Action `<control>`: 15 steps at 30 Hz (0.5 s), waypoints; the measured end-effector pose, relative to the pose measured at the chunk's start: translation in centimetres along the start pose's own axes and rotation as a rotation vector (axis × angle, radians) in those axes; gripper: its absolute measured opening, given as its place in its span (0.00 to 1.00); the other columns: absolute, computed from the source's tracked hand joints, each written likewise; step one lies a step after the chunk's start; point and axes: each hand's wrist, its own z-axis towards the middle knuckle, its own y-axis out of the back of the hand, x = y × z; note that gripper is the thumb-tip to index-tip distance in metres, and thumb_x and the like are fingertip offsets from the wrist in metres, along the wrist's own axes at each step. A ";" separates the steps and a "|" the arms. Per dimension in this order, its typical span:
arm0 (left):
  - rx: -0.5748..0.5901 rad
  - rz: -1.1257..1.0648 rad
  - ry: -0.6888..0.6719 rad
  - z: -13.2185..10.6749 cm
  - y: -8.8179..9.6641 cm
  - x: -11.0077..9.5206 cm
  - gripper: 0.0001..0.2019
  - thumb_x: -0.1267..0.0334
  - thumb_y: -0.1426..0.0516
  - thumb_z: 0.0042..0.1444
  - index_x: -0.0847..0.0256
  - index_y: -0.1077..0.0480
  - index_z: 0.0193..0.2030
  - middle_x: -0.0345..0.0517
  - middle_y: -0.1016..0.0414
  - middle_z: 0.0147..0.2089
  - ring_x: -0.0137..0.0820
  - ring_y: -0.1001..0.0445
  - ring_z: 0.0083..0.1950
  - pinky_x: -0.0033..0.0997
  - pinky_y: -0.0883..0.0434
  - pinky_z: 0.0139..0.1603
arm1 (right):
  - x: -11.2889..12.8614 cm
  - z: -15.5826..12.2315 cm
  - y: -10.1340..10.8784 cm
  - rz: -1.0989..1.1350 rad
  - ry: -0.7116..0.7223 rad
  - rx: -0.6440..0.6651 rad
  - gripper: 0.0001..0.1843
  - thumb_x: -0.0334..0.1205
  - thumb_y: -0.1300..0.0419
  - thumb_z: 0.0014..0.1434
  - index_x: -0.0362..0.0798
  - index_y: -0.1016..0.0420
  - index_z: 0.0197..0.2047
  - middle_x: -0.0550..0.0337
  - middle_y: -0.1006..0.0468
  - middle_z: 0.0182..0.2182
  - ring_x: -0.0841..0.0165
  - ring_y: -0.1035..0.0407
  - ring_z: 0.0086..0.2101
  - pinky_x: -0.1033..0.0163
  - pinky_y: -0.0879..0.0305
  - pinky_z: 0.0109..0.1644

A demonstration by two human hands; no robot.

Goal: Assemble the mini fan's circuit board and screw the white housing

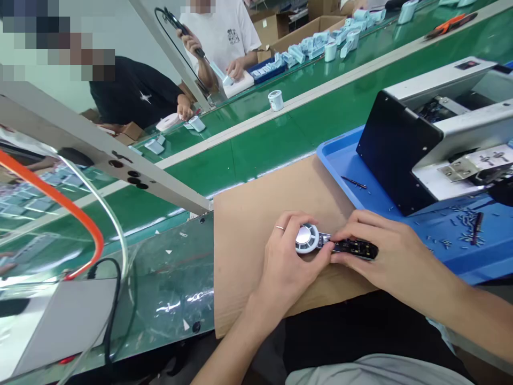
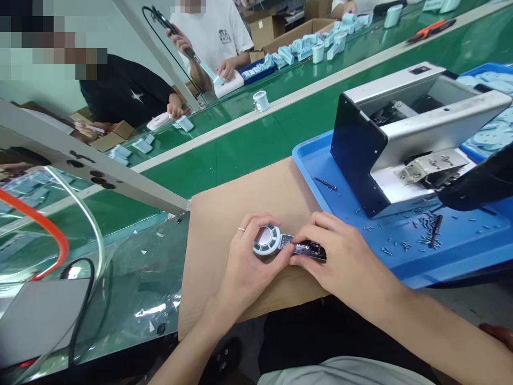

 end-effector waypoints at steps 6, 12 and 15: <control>0.066 0.038 0.026 0.3 1.0 0.3 0.17 0.72 0.34 0.60 0.54 0.29 0.53 0.43 0.25 0.55 0.32 0.21 0.48 0.32 0.23 0.50 | -1.8 -0.8 2.6 0.078 -0.028 0.234 0.09 0.43 0.35 0.79 0.58 0.16 0.43 0.72 0.21 0.43 0.71 0.30 0.45 0.60 0.33 0.48; 0.087 0.061 0.038 0.1 1.4 0.4 0.19 0.68 0.34 0.62 0.52 0.31 0.58 0.50 0.32 0.66 0.42 0.26 0.66 0.43 0.24 0.65 | -1.7 -1.0 2.0 -0.009 -0.042 0.316 0.13 0.36 0.42 0.77 0.50 0.24 0.38 0.68 0.27 0.36 0.68 0.37 0.39 0.55 0.50 0.49; 0.020 0.101 0.125 -0.6 1.2 0.3 0.29 0.65 0.32 0.61 0.52 0.35 0.65 0.54 0.35 0.69 0.48 0.30 0.73 0.54 0.29 0.74 | -1.0 -1.1 1.8 -0.027 0.009 0.351 0.13 0.35 0.45 0.79 0.48 0.25 0.39 0.67 0.27 0.37 0.69 0.37 0.40 0.55 0.51 0.51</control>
